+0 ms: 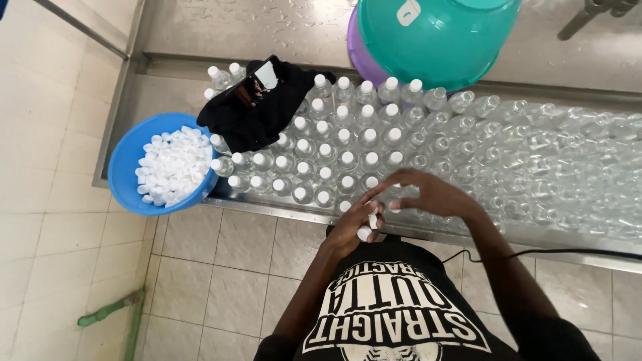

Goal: Manually placing plastic caps onto the tops of water bottles in a production line setting.

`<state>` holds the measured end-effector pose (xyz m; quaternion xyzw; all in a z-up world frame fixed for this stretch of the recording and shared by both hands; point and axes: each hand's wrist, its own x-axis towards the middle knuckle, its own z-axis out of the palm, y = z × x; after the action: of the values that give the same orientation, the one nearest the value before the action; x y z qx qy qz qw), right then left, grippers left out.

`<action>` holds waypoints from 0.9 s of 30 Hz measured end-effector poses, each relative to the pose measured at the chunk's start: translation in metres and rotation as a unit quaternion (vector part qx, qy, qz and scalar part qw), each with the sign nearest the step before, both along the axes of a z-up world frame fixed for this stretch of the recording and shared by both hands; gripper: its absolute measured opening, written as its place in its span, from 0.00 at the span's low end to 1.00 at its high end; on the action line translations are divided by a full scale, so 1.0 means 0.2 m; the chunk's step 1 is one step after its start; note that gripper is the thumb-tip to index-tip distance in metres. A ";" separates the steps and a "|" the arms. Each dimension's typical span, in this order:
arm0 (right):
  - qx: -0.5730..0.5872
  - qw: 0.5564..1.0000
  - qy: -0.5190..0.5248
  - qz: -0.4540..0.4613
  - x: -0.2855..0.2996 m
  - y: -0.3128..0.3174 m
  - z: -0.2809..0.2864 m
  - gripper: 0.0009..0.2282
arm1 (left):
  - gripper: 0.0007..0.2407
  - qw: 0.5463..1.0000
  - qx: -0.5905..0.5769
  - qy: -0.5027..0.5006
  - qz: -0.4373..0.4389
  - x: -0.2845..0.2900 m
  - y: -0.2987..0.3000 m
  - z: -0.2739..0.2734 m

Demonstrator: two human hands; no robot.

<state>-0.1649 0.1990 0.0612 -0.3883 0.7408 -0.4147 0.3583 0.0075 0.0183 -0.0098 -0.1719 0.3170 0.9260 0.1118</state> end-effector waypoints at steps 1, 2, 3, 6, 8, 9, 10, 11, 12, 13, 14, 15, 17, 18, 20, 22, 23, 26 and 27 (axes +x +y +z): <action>0.008 1.000 -0.016 -0.026 0.08 0.03 -0.03 0.24 | 0.23 1.000 0.006 0.005 -0.021 -0.01 0.02 0.00; 0.017 0.998 -0.030 -0.050 0.14 0.06 -0.05 0.26 | 0.23 0.999 0.013 0.013 -0.040 -0.03 0.04 0.00; 0.018 0.998 -0.029 -0.056 0.16 0.08 -0.08 0.26 | 0.23 0.999 0.015 0.013 -0.045 -0.07 0.05 -0.01; 0.011 0.991 -0.015 -0.130 0.31 0.15 -0.14 0.24 | 0.28 0.998 0.011 0.004 -0.067 -0.08 0.10 0.00; -0.003 0.981 -0.065 -0.182 0.39 0.17 -0.13 0.21 | 0.30 0.996 -0.014 0.006 -0.090 -0.10 0.13 0.05; -0.002 0.980 -0.067 -0.190 0.40 0.19 -0.18 0.21 | 0.30 0.995 -0.013 0.003 -0.097 -0.11 0.14 0.03; -0.052 0.971 -0.079 -0.221 0.42 0.21 -0.23 0.21 | 0.30 0.995 -0.015 0.003 -0.100 -0.10 0.16 0.00; -0.102 0.958 -0.089 -0.252 0.45 0.24 -0.28 0.21 | 0.30 0.995 -0.018 0.002 -0.102 -0.10 0.18 -0.03; -0.101 0.957 -0.091 -0.258 0.45 0.26 -0.26 0.21 | 0.30 0.994 -0.016 0.000 -0.108 -0.11 0.19 -0.02; -0.102 0.942 -0.121 -0.296 0.46 0.28 -0.24 0.20 | 0.28 0.993 -0.015 -0.011 -0.115 -0.12 0.19 -0.01; -0.103 0.926 -0.150 -0.331 0.46 0.29 -0.22 0.20 | 0.26 0.992 -0.015 -0.019 -0.120 -0.13 0.19 0.00; -0.103 0.925 -0.150 -0.334 0.43 0.32 -0.20 0.20 | 0.26 0.992 -0.015 -0.020 -0.123 -0.13 0.18 -0.01; 0.007 0.930 -0.065 -0.361 0.38 0.36 -0.14 0.21 | 0.22 0.993 -0.008 -0.059 -0.105 -0.13 0.15 -0.02; 0.007 0.930 -0.066 -0.362 0.37 0.38 -0.18 0.21 | 0.22 0.992 -0.008 -0.060 -0.107 -0.12 0.13 -0.08; 0.171 0.939 0.110 -0.276 0.35 0.41 -0.25 0.21 | 0.18 0.992 0.017 -0.097 -0.078 -0.11 0.09 -0.22; 0.208 0.932 0.184 -0.232 0.35 0.39 -0.38 0.22 | 0.16 0.991 0.049 -0.111 -0.059 -0.10 0.06 -0.30; 0.242 0.917 0.257 -0.185 0.35 0.38 -0.44 0.24 | 0.13 0.988 0.081 -0.124 -0.040 -0.09 0.04 -0.34; 0.251 0.882 0.370 -0.149 0.37 0.39 -0.58 0.19 | 0.09 0.982 0.119 -0.145 0.002 -0.08 0.02 -0.32; 0.249 0.883 0.371 -0.145 0.36 0.38 -0.60 0.19 | 0.09 0.982 0.120 -0.144 0.006 -0.08 0.02 -0.33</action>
<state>-0.0937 0.2757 -0.0594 -0.3000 0.9466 -0.0890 0.0779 -0.0090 0.0215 -0.0763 -0.2910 0.1831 0.9234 0.1708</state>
